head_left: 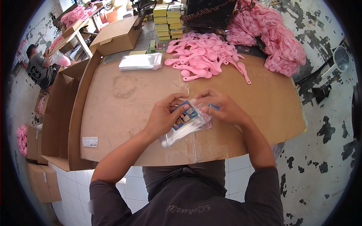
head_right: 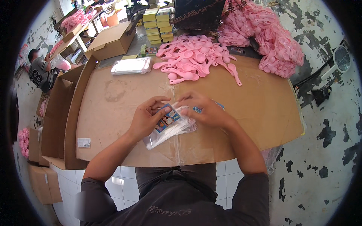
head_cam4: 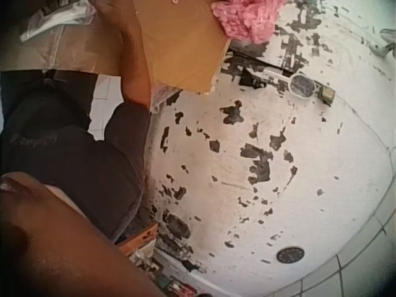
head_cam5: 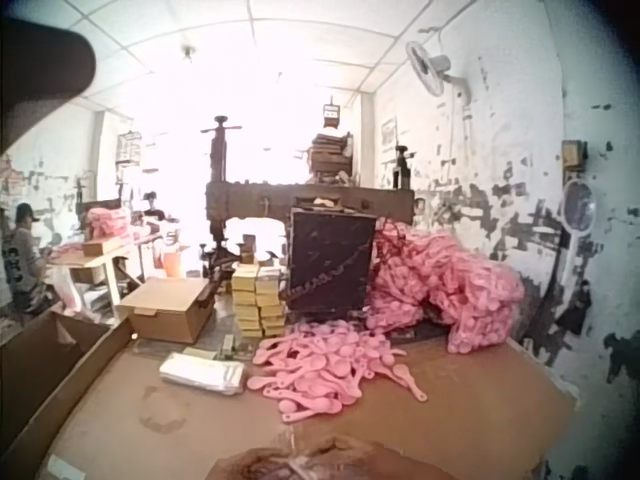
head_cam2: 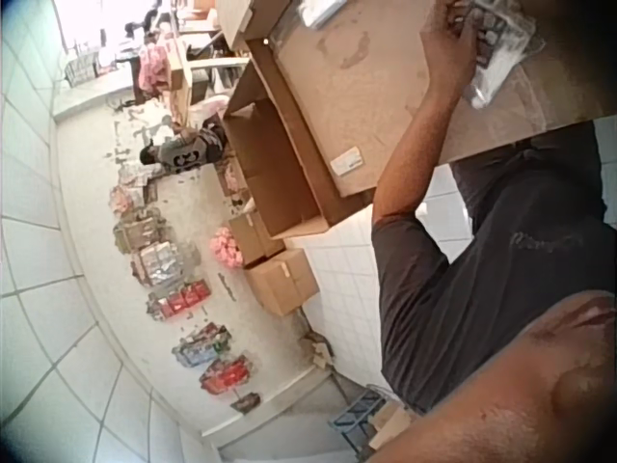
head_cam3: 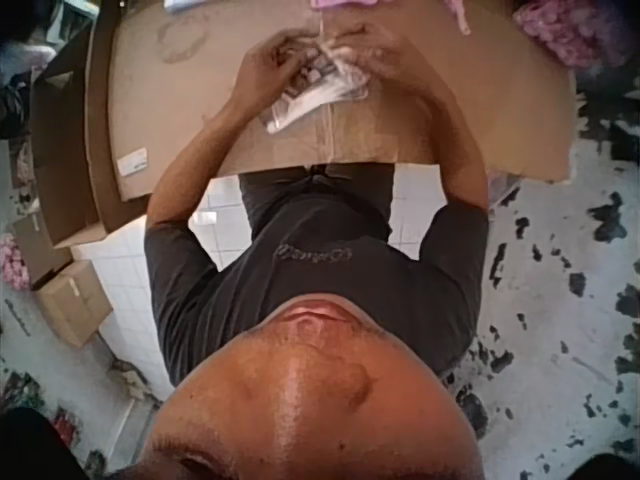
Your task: The person is putting a pink plastic spoon and a small card into a clear plastic bag and sealing it.
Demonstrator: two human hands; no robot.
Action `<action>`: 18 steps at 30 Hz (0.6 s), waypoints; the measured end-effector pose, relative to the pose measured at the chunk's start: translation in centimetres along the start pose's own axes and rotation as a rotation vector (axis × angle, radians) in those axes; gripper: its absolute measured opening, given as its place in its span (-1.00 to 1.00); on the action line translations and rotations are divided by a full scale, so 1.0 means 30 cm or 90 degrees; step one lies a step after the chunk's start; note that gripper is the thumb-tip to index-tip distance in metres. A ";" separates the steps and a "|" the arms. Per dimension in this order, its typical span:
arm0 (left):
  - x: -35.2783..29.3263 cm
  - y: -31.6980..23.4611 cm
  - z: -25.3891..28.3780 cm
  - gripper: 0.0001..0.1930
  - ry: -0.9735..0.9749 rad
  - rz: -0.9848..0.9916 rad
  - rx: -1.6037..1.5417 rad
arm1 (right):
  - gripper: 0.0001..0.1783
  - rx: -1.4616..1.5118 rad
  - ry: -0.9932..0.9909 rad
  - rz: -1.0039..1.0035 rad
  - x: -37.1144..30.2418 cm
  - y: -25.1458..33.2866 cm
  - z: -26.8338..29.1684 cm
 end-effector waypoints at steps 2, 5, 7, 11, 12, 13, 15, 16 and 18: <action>0.010 -0.006 -0.001 -0.62 -0.006 0.014 0.025 | -0.70 -0.192 -0.055 -0.058 0.002 -0.170 0.091; 0.023 -0.016 0.009 -0.63 -0.027 0.028 -0.056 | -0.65 -0.579 -0.239 -0.379 -0.052 -0.389 0.286; 0.023 -0.027 0.012 -0.62 -0.018 0.084 -0.041 | -0.68 -0.678 -0.173 -0.474 -0.086 -0.482 0.344; 0.023 0.000 0.020 -0.61 0.005 0.070 -0.123 | -0.74 -0.606 -0.222 -0.416 -0.114 -0.487 0.331; 0.019 -0.020 0.011 -0.60 0.006 0.057 -0.131 | -0.74 -0.482 -0.265 -0.400 -0.111 -0.467 0.328; 0.019 -0.032 0.007 -0.60 0.007 0.044 -0.139 | -0.74 -0.358 -0.305 -0.383 -0.111 -0.446 0.324; 0.019 -0.028 0.019 -0.61 0.006 0.038 -0.153 | -0.74 -0.201 -0.201 -0.317 -0.075 -0.324 0.271; 0.019 -0.025 0.021 -0.62 0.015 0.035 -0.167 | -0.73 -0.048 -0.104 -0.256 -0.057 -0.249 0.230; 0.013 -0.028 0.020 -0.64 0.022 0.032 -0.151 | -0.75 -0.009 -0.039 -0.257 -0.036 -0.106 0.176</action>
Point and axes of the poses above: each hand's wrist, its own x-axis towards the middle knuckle, its own z-axis out of the back of the hand, y = z × x, the point moved 3 cm from there along x, towards the middle knuckle, and after that the axes turned 12 degrees about -x, right-handed, at the moved point
